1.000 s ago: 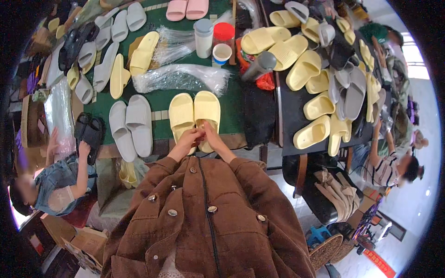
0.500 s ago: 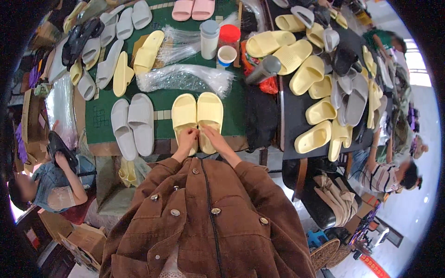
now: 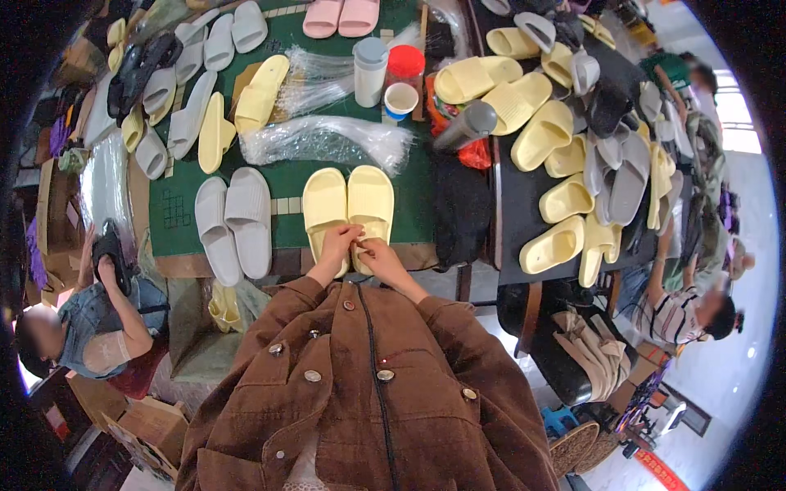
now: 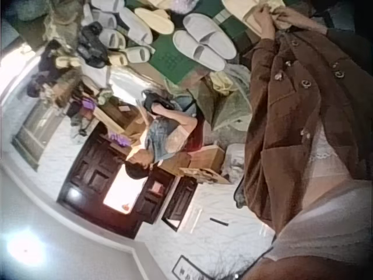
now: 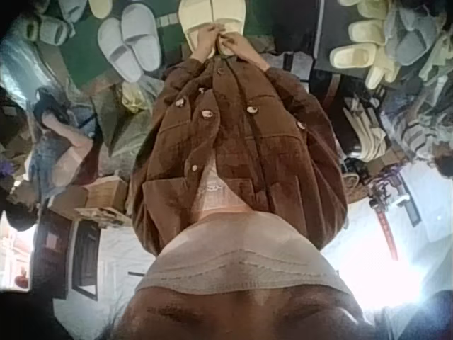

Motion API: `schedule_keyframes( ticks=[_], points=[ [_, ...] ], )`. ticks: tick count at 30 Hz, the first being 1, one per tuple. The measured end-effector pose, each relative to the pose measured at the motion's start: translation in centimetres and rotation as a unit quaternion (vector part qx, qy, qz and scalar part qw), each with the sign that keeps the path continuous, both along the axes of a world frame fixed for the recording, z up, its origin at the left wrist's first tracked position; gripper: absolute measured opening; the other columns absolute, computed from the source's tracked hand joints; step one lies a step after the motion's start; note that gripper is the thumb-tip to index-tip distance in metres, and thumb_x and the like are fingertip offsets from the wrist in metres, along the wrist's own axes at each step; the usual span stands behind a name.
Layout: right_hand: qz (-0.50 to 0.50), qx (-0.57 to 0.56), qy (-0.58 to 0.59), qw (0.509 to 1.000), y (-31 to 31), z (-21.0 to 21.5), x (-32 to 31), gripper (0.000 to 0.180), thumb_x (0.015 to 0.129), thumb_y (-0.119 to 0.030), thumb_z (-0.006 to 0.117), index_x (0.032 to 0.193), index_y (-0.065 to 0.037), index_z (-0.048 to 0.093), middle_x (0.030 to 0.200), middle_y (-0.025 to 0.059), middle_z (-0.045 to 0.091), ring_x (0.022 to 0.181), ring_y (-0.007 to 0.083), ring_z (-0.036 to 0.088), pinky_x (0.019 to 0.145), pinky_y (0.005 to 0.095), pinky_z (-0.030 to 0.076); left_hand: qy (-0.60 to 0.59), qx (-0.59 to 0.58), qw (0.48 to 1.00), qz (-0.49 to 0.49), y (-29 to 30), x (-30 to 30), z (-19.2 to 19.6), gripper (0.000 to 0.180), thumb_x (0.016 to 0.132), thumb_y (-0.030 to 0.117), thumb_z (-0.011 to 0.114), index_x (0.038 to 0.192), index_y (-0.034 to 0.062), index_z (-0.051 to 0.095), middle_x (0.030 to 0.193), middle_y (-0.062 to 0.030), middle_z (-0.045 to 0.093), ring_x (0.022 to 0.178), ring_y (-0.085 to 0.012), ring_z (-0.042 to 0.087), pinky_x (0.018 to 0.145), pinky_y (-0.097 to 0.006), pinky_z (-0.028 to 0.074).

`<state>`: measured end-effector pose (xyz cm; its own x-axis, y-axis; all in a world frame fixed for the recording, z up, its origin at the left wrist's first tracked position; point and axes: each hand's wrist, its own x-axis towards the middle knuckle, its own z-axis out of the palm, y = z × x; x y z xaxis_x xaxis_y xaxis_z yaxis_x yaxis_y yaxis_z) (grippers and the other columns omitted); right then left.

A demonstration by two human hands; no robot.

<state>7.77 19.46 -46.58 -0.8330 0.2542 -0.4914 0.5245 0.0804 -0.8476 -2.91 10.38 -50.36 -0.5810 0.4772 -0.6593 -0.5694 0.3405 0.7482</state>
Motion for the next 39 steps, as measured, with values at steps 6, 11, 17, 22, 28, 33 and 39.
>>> schedule_keyframes(
  ticks=[6, 11, 17, 22, 28, 33, 39],
  points=[
    [-0.023, 0.007, 0.034, 0.999, 0.4, -0.5, -1.0, 0.04, 0.082, -0.014, 0.054, 0.116, 0.007, 0.047, 0.121, 0.0189, 0.043, 0.105, 0.0273, 0.051, 0.087, 0.0317, 0.043, 0.093, -0.028, 0.995, -0.039, -0.2, 0.2, -1.1, 0.023, 0.081, 0.014, 0.057, 0.094, -0.0039, 0.063, 0.08, -0.0062, 0.063, 0.069, -0.0115, 0.055, 0.063, -0.023, 0.043],
    [-0.083, 0.008, 0.005, 0.996, 0.4, -1.9, -0.9, 0.049, 0.081, -0.017, 0.056, 0.121, 0.009, 0.042, 0.129, 0.0211, 0.035, 0.106, 0.0303, 0.049, 0.087, 0.0331, 0.042, 0.132, -0.06, 0.989, -0.012, -0.9, 0.2, -2.4, 0.023, 0.081, 0.014, 0.056, 0.092, -0.0053, 0.061, 0.081, -0.0071, 0.062, 0.072, -0.0118, 0.056, 0.066, -0.023, 0.043],
    [-0.009, 0.05, -0.035, 0.998, 1.1, -2.4, -0.3, 0.042, 0.08, -0.018, 0.057, 0.114, 0.006, 0.05, 0.12, 0.0197, 0.048, 0.104, 0.028, 0.052, 0.086, 0.0313, 0.042, 0.108, -0.062, 0.992, 0.03, -2.0, 0.0, 1.8, 0.031, 0.086, 0.024, 0.051, 0.086, -0.0053, 0.061, 0.075, -0.0072, 0.061, 0.066, -0.0127, 0.055, 0.062, -0.025, 0.043],
    [-0.017, 0.193, -0.002, 0.981, 2.8, -0.1, -1.3, 0.023, 0.081, -0.016, 0.054, 0.098, 0.0, 0.059, 0.101, 0.0155, 0.057, 0.093, 0.0298, 0.055, 0.081, 0.0349, 0.043, 0.228, -0.078, 0.967, -0.077, -2.9, -1.1, -1.2, 0.031, 0.085, 0.025, 0.053, 0.082, -0.0052, 0.061, 0.069, -0.0102, 0.061, 0.062, -0.0159, 0.057, 0.059, -0.03, 0.045],
    [-0.024, 0.301, 0.092, 0.949, 6.7, 1.5, -7.2, 0.02, 0.079, -0.01, 0.052, 0.096, -0.003, 0.06, 0.093, 0.0147, 0.059, 0.085, 0.0336, 0.056, 0.078, 0.0394, 0.043, 0.278, -0.203, 0.914, -0.215, -2.4, -1.7, -0.5, 0.026, 0.08, 0.021, 0.05, 0.081, -0.0009, 0.063, 0.079, -0.0222, 0.061, 0.076, -0.0387, 0.058, 0.067, -0.043, 0.046],
    [0.032, 0.289, 0.119, 0.949, 7.9, -1.8, -12.1, 0.03, 0.079, -0.006, 0.049, 0.108, -0.007, 0.057, 0.107, 0.0165, 0.058, 0.098, 0.0356, 0.053, 0.085, 0.0435, 0.042, 0.274, -0.211, 0.903, -0.254, -2.3, -2.2, 2.1, 0.029, 0.077, 0.025, 0.049, 0.076, -0.0001, 0.063, 0.076, -0.0221, 0.061, 0.076, -0.0389, 0.058, 0.068, -0.045, 0.046],
    [0.081, 0.263, 0.017, 0.961, 6.6, -4.2, -14.9, 0.028, 0.081, -0.013, 0.047, 0.108, -0.009, 0.055, 0.096, 0.0145, 0.062, 0.088, 0.0333, 0.057, 0.077, 0.0413, 0.045, 0.479, -0.172, 0.823, -0.252, -2.9, -2.4, 0.5, 0.016, 0.08, 0.013, 0.049, 0.086, -0.0003, 0.056, 0.079, -0.0221, 0.058, 0.077, -0.039, 0.056, 0.068, -0.046, 0.044]
  ],
)
